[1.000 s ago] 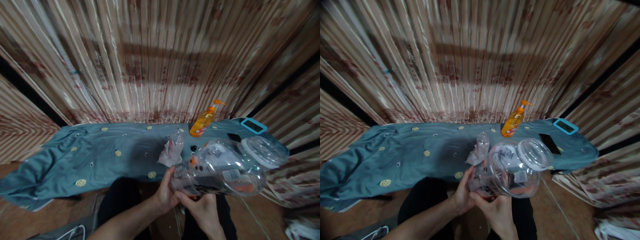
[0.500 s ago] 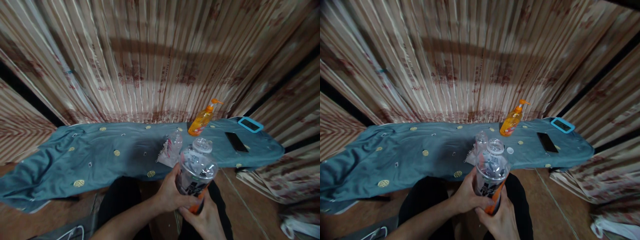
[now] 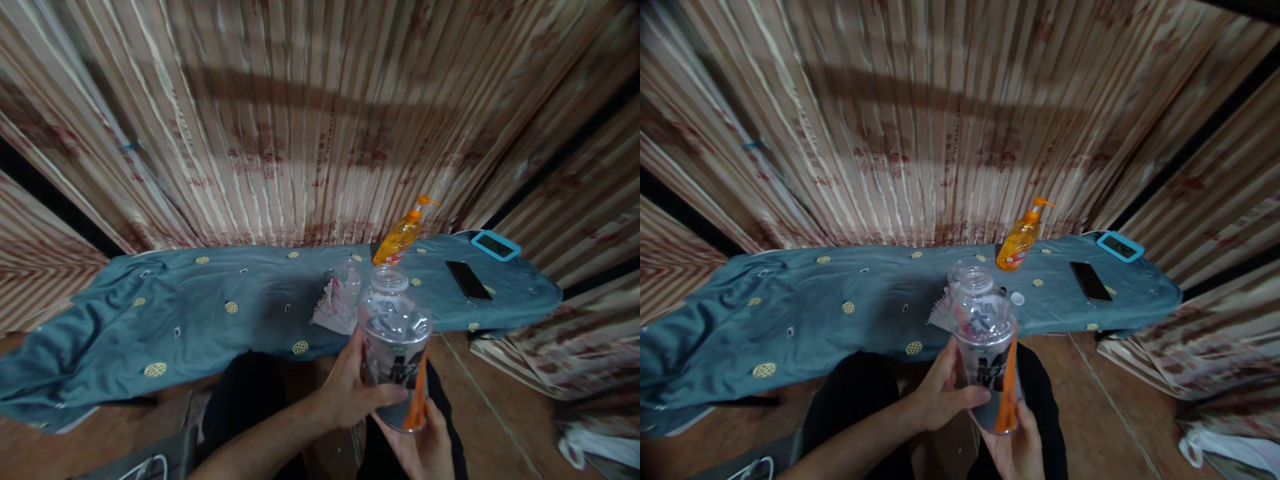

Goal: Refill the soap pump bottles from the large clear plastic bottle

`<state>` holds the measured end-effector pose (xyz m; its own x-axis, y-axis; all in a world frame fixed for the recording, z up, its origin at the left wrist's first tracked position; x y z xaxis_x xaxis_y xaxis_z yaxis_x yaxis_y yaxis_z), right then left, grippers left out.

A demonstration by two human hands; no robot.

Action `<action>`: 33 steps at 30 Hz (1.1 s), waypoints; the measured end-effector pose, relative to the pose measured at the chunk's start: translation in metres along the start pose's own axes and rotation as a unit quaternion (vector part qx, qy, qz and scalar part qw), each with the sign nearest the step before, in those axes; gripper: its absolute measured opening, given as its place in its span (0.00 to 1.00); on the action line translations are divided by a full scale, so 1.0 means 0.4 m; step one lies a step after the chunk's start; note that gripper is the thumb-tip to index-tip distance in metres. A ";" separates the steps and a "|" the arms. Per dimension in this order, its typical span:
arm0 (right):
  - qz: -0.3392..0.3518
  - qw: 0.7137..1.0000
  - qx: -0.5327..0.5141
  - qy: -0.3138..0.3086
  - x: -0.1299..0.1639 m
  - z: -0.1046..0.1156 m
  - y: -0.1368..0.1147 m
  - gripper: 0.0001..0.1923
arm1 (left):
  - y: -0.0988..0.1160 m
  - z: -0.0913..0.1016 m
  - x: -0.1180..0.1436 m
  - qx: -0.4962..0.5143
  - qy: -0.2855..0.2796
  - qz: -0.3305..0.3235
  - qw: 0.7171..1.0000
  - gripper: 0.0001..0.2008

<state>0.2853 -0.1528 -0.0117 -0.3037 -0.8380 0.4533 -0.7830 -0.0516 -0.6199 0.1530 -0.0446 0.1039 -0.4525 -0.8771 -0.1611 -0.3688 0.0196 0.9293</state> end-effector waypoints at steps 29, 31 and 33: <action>0.008 0.991 0.048 0.125 -0.072 0.004 -0.178 0.32 | -0.186 0.259 -0.264 -0.261 0.261 -0.033 0.929 0.42; 0.017 0.992 0.070 0.104 -0.091 0.021 -0.189 0.30 | -0.184 0.255 -0.260 -0.277 0.245 -0.033 0.929 0.42; 0.032 0.991 0.094 0.091 -0.106 0.034 -0.200 0.29 | -0.186 0.252 -0.258 -0.284 0.236 -0.029 0.929 0.42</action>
<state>0.3682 -0.1205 0.0103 -0.4561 -0.7321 0.5060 -0.6483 -0.1162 -0.7525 0.1453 0.0930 0.0178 0.0101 -0.9842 -0.1768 0.1678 -0.1726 0.9706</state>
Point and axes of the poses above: each hand's wrist, its own x-axis away from the middle knuckle, its own z-axis out of the back of the hand, y = z × x, the point moved 5 cm from there along -x, towards the middle knuckle, and after that the axes turned 10 degrees about y, right-handed, at the moved point
